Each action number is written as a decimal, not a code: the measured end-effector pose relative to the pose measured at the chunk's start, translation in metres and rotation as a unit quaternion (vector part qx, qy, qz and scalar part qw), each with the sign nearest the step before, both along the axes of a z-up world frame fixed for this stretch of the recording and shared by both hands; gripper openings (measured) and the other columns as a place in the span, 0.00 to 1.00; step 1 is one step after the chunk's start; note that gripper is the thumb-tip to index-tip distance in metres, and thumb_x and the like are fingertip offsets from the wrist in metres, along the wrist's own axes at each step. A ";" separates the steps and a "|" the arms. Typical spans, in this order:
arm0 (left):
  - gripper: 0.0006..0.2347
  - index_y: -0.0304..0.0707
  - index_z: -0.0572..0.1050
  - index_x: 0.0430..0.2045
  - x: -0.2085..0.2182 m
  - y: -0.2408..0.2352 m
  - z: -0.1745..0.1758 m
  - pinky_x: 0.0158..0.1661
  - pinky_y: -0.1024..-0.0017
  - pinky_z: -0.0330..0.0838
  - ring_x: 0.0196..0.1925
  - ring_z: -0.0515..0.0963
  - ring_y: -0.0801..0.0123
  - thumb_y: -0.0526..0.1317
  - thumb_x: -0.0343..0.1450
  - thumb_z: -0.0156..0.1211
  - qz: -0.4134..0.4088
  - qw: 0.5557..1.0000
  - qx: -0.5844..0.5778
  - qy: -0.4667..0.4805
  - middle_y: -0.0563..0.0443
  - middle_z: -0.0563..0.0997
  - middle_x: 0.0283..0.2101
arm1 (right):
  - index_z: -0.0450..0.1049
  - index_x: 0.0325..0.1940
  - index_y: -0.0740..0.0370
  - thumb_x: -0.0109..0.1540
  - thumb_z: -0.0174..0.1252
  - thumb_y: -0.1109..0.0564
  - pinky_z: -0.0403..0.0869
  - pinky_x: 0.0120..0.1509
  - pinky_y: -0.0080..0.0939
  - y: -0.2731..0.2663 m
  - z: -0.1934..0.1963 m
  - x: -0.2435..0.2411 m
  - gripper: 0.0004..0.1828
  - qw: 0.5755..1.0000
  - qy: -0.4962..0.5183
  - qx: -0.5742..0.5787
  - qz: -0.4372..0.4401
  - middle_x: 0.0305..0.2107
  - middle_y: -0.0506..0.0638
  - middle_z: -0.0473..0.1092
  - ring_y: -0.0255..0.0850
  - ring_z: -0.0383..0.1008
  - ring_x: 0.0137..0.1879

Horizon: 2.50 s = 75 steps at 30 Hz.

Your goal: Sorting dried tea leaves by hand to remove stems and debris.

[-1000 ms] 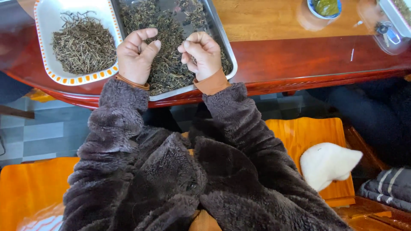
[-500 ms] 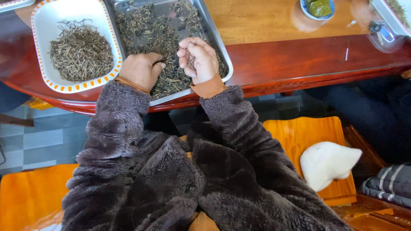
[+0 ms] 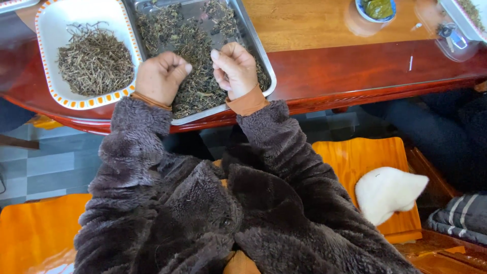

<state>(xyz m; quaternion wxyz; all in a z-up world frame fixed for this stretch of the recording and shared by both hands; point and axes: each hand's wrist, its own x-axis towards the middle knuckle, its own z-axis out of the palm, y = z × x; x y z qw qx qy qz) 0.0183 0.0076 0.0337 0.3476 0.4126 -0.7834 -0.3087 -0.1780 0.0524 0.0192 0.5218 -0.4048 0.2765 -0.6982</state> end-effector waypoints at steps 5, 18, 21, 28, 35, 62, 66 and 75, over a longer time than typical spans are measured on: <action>0.04 0.38 0.80 0.34 0.007 -0.013 -0.019 0.37 0.75 0.73 0.33 0.74 0.76 0.34 0.79 0.64 -0.015 0.991 -0.012 0.135 0.57 0.79 0.32 | 0.73 0.41 0.60 0.67 0.57 0.64 0.54 0.16 0.28 -0.001 -0.006 0.000 0.02 1.000 0.014 0.008 0.005 0.22 0.49 0.68 0.33 0.64 0.19; 0.04 0.45 0.68 0.31 0.006 -0.015 -0.011 0.24 0.76 0.63 0.24 0.70 0.72 0.40 0.76 0.50 -0.088 0.728 0.452 0.508 0.57 0.69 0.25 | 0.76 0.48 0.64 0.72 0.51 0.59 0.56 0.17 0.27 -0.001 -0.006 -0.004 0.09 0.997 0.073 0.006 0.039 0.25 0.49 0.70 0.32 0.64 0.18; 0.06 0.42 0.71 0.33 0.012 -0.021 -0.020 0.26 0.73 0.70 0.32 0.82 0.64 0.41 0.77 0.49 -0.115 0.713 0.454 0.522 0.40 0.86 0.41 | 0.76 0.48 0.64 0.72 0.51 0.58 0.55 0.17 0.27 0.000 -0.004 -0.003 0.09 0.996 0.079 0.004 0.037 0.24 0.48 0.70 0.31 0.63 0.18; 0.08 0.36 0.74 0.38 0.015 -0.021 -0.018 0.24 0.77 0.67 0.29 0.79 0.63 0.30 0.72 0.45 -0.097 0.694 0.458 0.547 0.35 0.85 0.40 | 0.76 0.49 0.64 0.72 0.50 0.58 0.57 0.17 0.27 0.001 -0.005 -0.004 0.10 0.996 0.085 0.000 0.041 0.25 0.48 0.71 0.31 0.64 0.19; 0.08 0.35 0.80 0.39 0.028 -0.020 0.015 0.20 0.82 0.62 0.22 0.73 0.78 0.31 0.75 0.52 -0.043 0.785 0.380 0.487 0.50 0.82 0.30 | 0.77 0.48 0.63 0.72 0.50 0.59 0.56 0.17 0.27 -0.001 -0.007 -0.002 0.10 0.997 0.065 -0.014 0.045 0.24 0.48 0.71 0.31 0.64 0.19; 0.10 0.49 0.85 0.42 -0.003 -0.016 0.010 0.42 0.45 0.80 0.45 0.85 0.42 0.48 0.74 0.62 0.090 0.917 -0.081 -0.380 0.39 0.86 0.38 | 0.74 0.46 0.74 0.69 0.53 0.61 0.54 0.10 0.26 -0.013 -0.028 0.008 0.10 0.998 -0.015 -0.046 -0.027 0.18 0.58 0.65 0.35 0.62 0.14; 0.06 0.56 0.86 0.33 0.001 -0.021 0.006 0.33 0.45 0.79 0.33 0.84 0.43 0.50 0.74 0.66 0.104 0.938 -0.067 -0.324 0.43 0.86 0.31 | 0.78 0.48 0.63 0.72 0.53 0.57 0.58 0.18 0.29 0.000 -0.010 -0.002 0.10 0.997 0.057 -0.017 0.046 0.22 0.47 0.69 0.31 0.59 0.18; 0.01 0.40 0.83 0.38 0.011 -0.027 -0.011 0.42 0.76 0.79 0.36 0.80 0.78 0.35 0.76 0.67 -0.019 0.988 0.054 0.140 0.57 0.85 0.36 | 0.77 0.48 0.64 0.72 0.52 0.58 0.56 0.16 0.27 0.000 -0.010 -0.001 0.09 0.997 0.068 -0.016 0.025 0.24 0.48 0.69 0.31 0.61 0.17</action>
